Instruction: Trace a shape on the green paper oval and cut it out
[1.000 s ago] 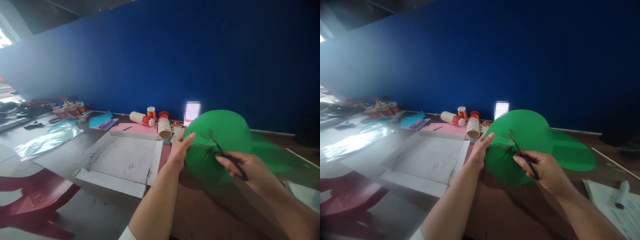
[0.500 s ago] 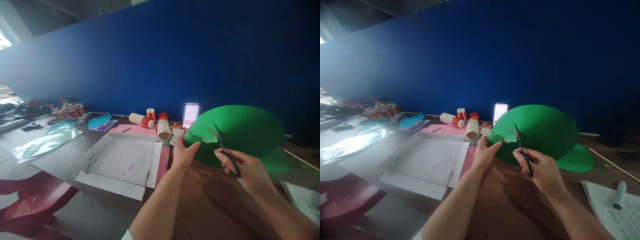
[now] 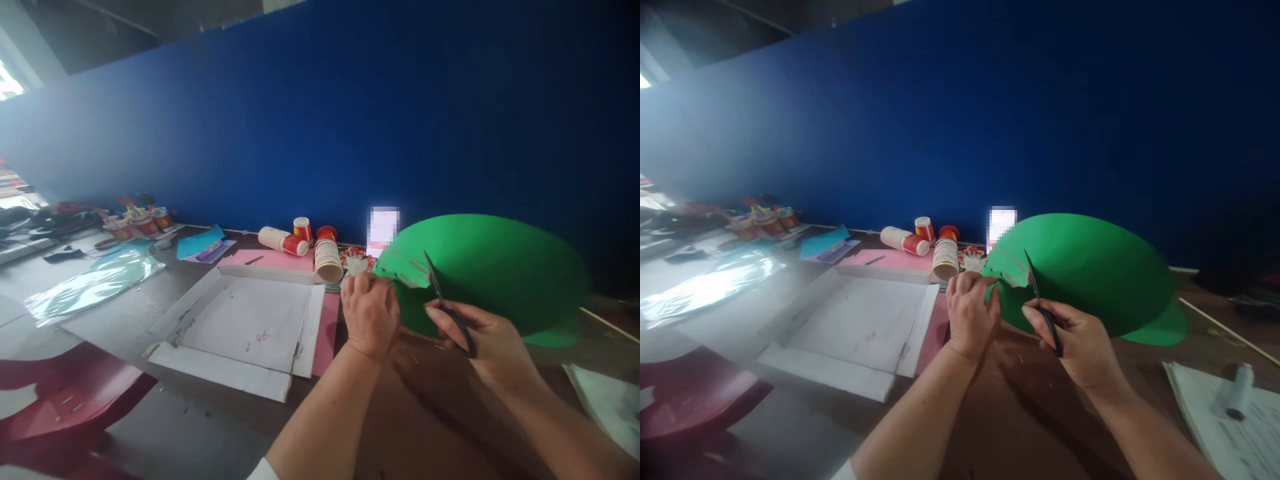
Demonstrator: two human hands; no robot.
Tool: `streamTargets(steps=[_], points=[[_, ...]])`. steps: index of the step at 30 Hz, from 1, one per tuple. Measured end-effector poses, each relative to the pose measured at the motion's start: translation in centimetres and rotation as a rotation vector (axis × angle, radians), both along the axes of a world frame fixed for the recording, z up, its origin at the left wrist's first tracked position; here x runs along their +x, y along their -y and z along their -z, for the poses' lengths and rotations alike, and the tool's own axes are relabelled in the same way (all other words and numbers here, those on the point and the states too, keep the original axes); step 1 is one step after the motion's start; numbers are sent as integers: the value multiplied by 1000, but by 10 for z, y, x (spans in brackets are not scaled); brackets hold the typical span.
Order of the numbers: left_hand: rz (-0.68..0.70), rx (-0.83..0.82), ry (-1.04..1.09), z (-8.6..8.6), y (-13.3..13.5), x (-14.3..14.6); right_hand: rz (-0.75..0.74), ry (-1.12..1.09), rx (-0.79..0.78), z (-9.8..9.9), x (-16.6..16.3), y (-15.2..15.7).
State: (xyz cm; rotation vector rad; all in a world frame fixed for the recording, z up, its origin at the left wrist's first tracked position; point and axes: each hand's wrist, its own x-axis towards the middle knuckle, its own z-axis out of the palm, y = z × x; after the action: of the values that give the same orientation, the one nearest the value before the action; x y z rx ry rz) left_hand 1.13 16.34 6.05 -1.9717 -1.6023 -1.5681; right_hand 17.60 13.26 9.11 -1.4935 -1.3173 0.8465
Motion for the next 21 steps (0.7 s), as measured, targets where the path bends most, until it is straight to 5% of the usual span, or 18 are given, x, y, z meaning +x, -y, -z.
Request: streamTargets(steps=[6, 12, 15, 21], points=[[200, -123, 198, 6, -6, 4, -79, -117, -30, 4, -1, -3], [663, -524, 951, 1, -9, 9, -97, -69, -36, 3, 2, 0], [917, -600, 1329, -5, -7, 8, -118, -38, -30, 4, 3, 0], [956, -646, 1546, -9, -6, 10, -144, -69, -51, 6, -2, 2]])
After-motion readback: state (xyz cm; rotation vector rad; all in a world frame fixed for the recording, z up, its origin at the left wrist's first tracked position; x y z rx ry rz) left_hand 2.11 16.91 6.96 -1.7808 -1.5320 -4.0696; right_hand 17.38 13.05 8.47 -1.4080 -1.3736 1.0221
